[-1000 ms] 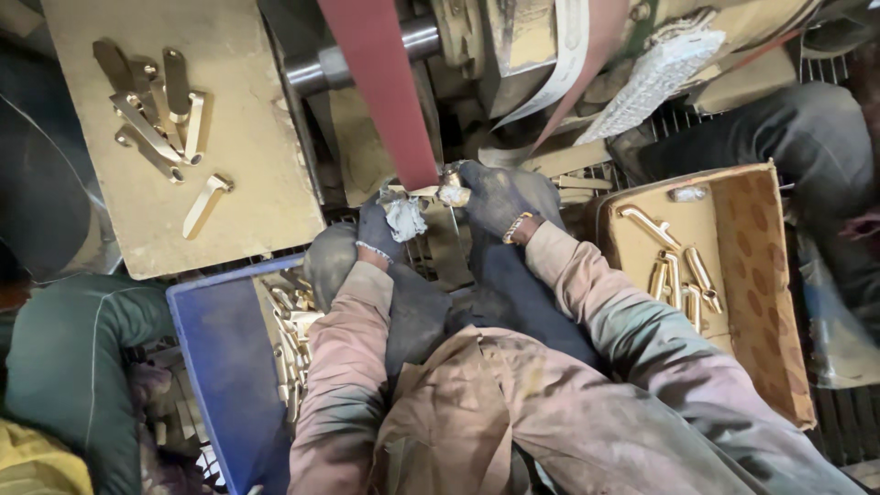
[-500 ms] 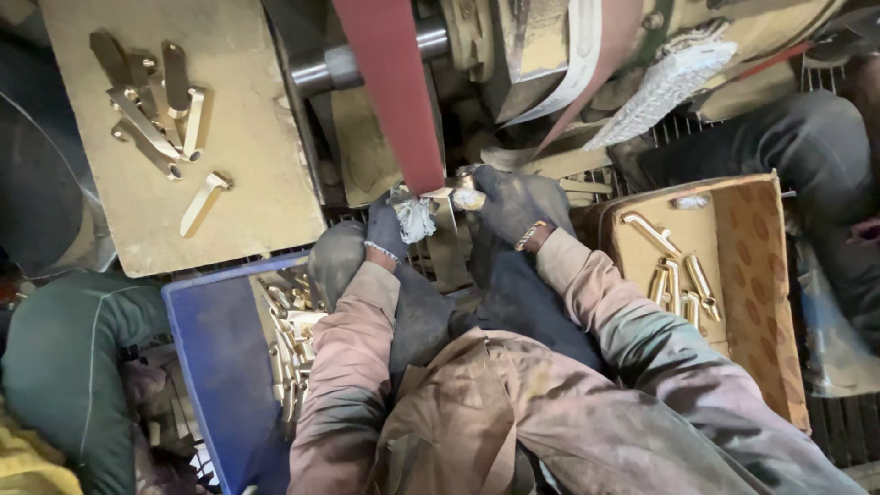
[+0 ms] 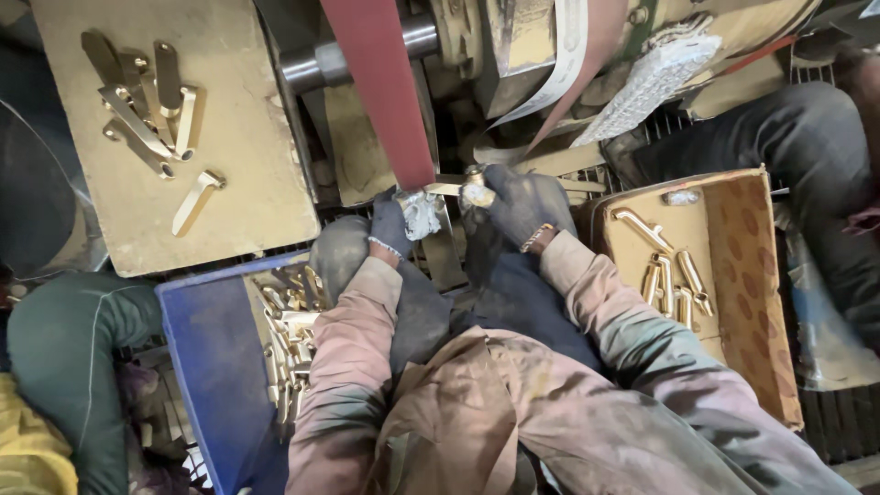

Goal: The person sits on the floor and repeatedly picks up small brass-colored metal parts from a blue bin. They hold each part against a moving belt sander to smooth its surface, then place the finished part into a cardboard box.

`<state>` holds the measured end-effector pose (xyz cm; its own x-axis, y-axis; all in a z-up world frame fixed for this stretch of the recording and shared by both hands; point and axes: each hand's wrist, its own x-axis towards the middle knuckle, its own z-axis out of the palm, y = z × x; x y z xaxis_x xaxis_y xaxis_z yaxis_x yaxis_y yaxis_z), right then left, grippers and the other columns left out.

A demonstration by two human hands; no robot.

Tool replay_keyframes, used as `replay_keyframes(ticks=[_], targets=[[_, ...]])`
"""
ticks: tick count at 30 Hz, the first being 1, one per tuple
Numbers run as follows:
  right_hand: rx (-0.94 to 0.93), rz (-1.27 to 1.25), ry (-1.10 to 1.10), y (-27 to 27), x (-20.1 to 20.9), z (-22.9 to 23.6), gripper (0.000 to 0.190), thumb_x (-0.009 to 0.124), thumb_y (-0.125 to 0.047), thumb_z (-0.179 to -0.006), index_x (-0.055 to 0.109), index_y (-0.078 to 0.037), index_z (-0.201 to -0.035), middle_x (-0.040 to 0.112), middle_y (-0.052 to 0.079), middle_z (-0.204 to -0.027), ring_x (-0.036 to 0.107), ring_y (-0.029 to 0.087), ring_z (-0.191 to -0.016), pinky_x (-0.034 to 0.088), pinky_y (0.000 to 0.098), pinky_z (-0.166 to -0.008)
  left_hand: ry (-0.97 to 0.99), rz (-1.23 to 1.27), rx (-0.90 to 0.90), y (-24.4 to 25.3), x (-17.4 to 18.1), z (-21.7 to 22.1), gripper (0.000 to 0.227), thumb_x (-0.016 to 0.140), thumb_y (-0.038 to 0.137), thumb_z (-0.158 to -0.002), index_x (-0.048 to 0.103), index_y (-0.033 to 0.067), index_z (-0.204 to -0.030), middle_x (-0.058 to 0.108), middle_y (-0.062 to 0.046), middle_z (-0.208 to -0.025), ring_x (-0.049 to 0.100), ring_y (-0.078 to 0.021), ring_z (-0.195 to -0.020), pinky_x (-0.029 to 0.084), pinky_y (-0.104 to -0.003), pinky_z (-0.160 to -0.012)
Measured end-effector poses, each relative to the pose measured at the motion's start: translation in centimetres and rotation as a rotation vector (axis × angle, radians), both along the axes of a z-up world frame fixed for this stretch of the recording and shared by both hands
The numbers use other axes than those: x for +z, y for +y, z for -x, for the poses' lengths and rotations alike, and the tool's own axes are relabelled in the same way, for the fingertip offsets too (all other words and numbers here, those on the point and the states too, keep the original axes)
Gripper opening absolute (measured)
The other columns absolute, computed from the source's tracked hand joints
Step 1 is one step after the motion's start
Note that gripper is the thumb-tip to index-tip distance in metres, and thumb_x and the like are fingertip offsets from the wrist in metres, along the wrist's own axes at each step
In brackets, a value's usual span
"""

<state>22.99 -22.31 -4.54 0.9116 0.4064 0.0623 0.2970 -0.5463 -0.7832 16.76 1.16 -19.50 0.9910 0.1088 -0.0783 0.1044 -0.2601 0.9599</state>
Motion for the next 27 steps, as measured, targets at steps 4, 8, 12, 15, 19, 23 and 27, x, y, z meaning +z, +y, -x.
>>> replay_keyframes(ticks=[4, 8, 12, 15, 19, 23, 27], targets=[[0.026, -0.008, -0.074, -0.4, 0.0, -0.2, 0.031, 0.068, -0.031, -0.098, 0.070, -0.002, -0.111, 0.073, 0.017, -0.088, 0.071, 0.033, -0.077, 0.054, 0.0416, -0.066, 0.206, 0.896, 0.233, -0.7, -0.1, -0.7, 0.025, 0.060, 0.000, -0.097, 0.065, -0.0062, -0.120, 0.074, -0.014, -0.103, 0.073, -0.0231, -0.086, 0.060, -0.036, -0.075], [0.048, -0.122, 0.243, 1.6, -0.1, -0.5, 0.029, 0.066, -0.032, -0.101, 0.064, -0.002, -0.101, 0.073, 0.010, -0.078, 0.072, 0.021, -0.067, 0.054, 0.0355, -0.062, 0.205, 0.990, 0.312, 0.5, 0.7, -0.5, 0.029, 0.056, 0.000, -0.094, 0.065, -0.0029, -0.121, 0.073, -0.013, -0.104, 0.074, -0.0241, -0.085, 0.061, -0.037, -0.076], [0.023, -0.082, 0.226, 3.8, -0.2, -0.8, 0.027, 0.071, -0.029, -0.097, 0.066, -0.003, -0.102, 0.070, 0.010, -0.073, 0.068, 0.018, -0.061, 0.052, 0.0343, -0.055, 0.298, 1.113, 0.425, 1.7, 1.8, -0.4, 0.023, 0.048, 0.017, -0.099, 0.064, 0.0020, -0.105, 0.070, -0.013, -0.090, 0.073, -0.0310, -0.072, 0.063, -0.045, -0.064], [-0.008, -0.035, 0.325, 4.5, -0.9, -0.9, 0.027, 0.073, -0.029, -0.096, 0.067, -0.003, -0.099, 0.069, 0.012, -0.071, 0.067, 0.019, -0.059, 0.050, 0.0359, -0.053, 0.319, 1.099, 0.413, 2.2, 2.3, -0.3, 0.025, 0.046, 0.019, -0.100, 0.064, 0.0029, -0.103, 0.070, -0.015, -0.088, 0.071, -0.0325, -0.072, 0.060, -0.046, -0.061], [0.012, -0.064, 0.152, 3.0, -2.2, -0.9, 0.027, 0.070, -0.028, -0.096, 0.066, -0.002, -0.101, 0.070, 0.017, -0.079, 0.067, 0.028, -0.069, 0.050, 0.0399, -0.060, 0.330, 1.048, 0.376, 1.2, 2.0, -0.7, 0.022, 0.050, 0.013, -0.097, 0.066, 0.0005, -0.107, 0.071, -0.016, -0.089, 0.071, -0.0296, -0.071, 0.060, -0.043, -0.061], [0.005, -0.011, -0.055, 0.3, -2.6, -0.6, 0.024, 0.067, -0.028, -0.096, 0.068, -0.003, -0.098, 0.070, 0.019, -0.085, 0.069, 0.035, -0.079, 0.051, 0.0436, -0.069, 0.215, 1.014, 0.319, -0.7, 1.0, -1.0, 0.021, 0.058, -0.001, -0.096, 0.065, -0.0019, -0.116, 0.071, -0.014, -0.097, 0.072, -0.0251, -0.080, 0.060, -0.039, -0.070], [-0.044, -0.110, 0.147, -0.7, -2.4, -0.1, 0.030, 0.067, -0.032, -0.096, 0.066, -0.002, -0.100, 0.070, 0.017, -0.085, 0.071, 0.031, -0.076, 0.054, 0.0416, -0.067, 0.221, 0.920, 0.265, -1.4, 0.2, -1.1, 0.018, 0.060, -0.002, -0.098, 0.067, -0.0047, -0.115, 0.071, -0.016, -0.097, 0.072, -0.0265, -0.080, 0.059, -0.040, -0.069]])
